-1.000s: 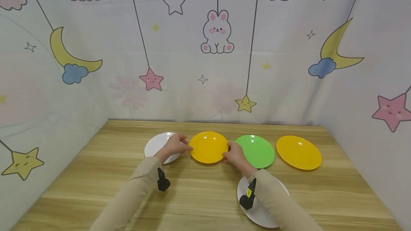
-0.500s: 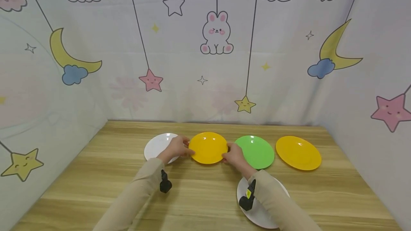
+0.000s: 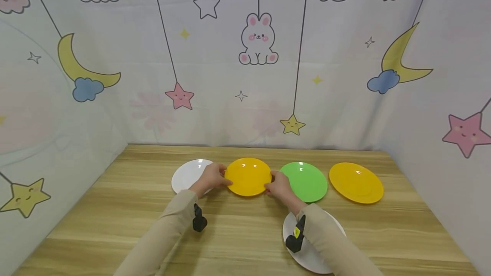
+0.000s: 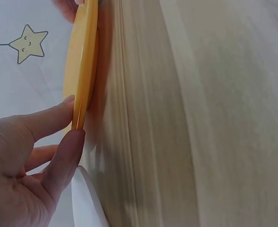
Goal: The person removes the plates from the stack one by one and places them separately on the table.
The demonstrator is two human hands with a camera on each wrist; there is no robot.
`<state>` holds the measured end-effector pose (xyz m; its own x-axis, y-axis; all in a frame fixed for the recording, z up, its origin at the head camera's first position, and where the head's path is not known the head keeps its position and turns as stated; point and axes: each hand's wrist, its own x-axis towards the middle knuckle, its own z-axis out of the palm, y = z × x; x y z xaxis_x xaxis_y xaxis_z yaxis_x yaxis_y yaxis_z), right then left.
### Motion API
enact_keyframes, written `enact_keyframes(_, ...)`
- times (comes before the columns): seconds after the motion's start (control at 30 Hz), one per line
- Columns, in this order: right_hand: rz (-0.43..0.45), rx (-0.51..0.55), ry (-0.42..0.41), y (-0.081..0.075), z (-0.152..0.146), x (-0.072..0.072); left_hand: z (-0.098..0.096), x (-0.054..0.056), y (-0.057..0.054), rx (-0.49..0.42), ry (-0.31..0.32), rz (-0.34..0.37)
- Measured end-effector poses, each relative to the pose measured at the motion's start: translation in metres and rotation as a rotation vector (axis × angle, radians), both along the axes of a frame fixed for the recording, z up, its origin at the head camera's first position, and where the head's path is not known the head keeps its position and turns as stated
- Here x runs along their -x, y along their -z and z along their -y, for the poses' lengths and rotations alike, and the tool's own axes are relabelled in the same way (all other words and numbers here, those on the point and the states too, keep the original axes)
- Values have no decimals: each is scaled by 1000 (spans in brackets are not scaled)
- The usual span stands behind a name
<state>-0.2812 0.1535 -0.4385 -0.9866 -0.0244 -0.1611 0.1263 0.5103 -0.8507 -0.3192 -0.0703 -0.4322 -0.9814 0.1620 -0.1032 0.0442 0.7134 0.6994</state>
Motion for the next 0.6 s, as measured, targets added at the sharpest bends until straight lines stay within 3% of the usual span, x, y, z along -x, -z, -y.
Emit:
enact_keyframes(0.23,-7,-2,0,1,0,0,0,1,-1,-22,-1,-3)
enact_keyframes(0.43,1,8,7,-1,1,-2,2,1,-4,-106,17,19)
enact_keyframes(0.6,11,20,8,-3,2,-3,4,2,-4,-194,-6,40)
